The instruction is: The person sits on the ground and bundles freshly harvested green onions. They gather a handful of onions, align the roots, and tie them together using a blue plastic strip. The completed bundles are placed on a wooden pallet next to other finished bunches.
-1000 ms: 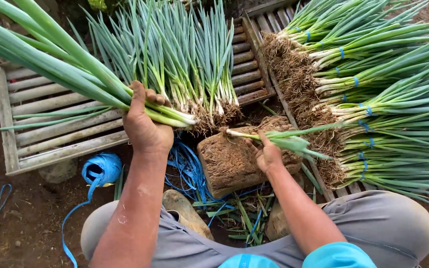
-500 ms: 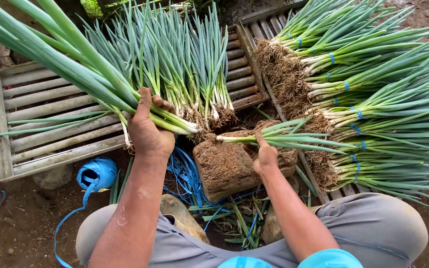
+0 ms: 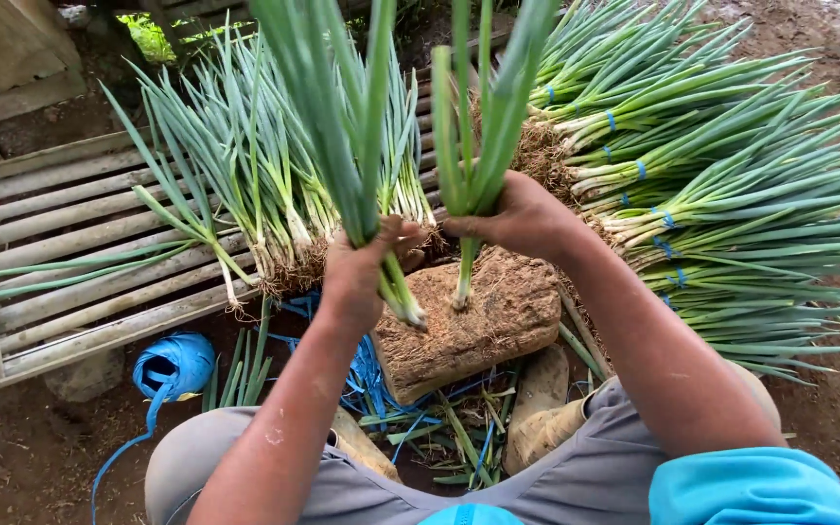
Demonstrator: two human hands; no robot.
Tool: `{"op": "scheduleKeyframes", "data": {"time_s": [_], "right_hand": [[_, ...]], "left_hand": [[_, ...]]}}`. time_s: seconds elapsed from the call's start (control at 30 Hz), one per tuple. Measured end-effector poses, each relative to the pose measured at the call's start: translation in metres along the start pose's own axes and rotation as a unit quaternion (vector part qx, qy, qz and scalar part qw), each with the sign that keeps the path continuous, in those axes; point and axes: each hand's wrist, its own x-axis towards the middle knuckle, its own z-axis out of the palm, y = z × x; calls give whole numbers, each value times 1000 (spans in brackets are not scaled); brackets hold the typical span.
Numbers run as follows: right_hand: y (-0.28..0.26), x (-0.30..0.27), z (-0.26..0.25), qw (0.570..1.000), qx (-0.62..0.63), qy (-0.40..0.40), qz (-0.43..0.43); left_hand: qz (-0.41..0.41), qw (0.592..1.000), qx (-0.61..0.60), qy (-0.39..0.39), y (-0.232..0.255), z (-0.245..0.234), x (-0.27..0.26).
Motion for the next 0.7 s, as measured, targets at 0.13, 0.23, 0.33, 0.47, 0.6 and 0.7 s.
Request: {"op": "scheduleKeyframes", "data": {"time_s": [0.13,0.23,0.33,0.47,0.6,0.7], "right_hand": [[-30,0,15,992,-30,-74,99],[-22,-1,19,992,-33,-66,97],[-15,2,20,996,-55,-50,58],[-11,7,26,985,-166,-3,-53],[-5,11,27,956,-249,7,-154],[0,15,24,949,-272,1,-156]], "left_hand": [[-43,998,-17,-39,-15,18,-10],[-44,998,-31,-32,-24,22,-11],[-43,997,-52,-41,-38,10,-4],[-43,990,-102,-82,-35,5,-1],[-71,981,-137,-121,-11,18,-16],[-82,974,-155,-144,-23,12,-8]]}}
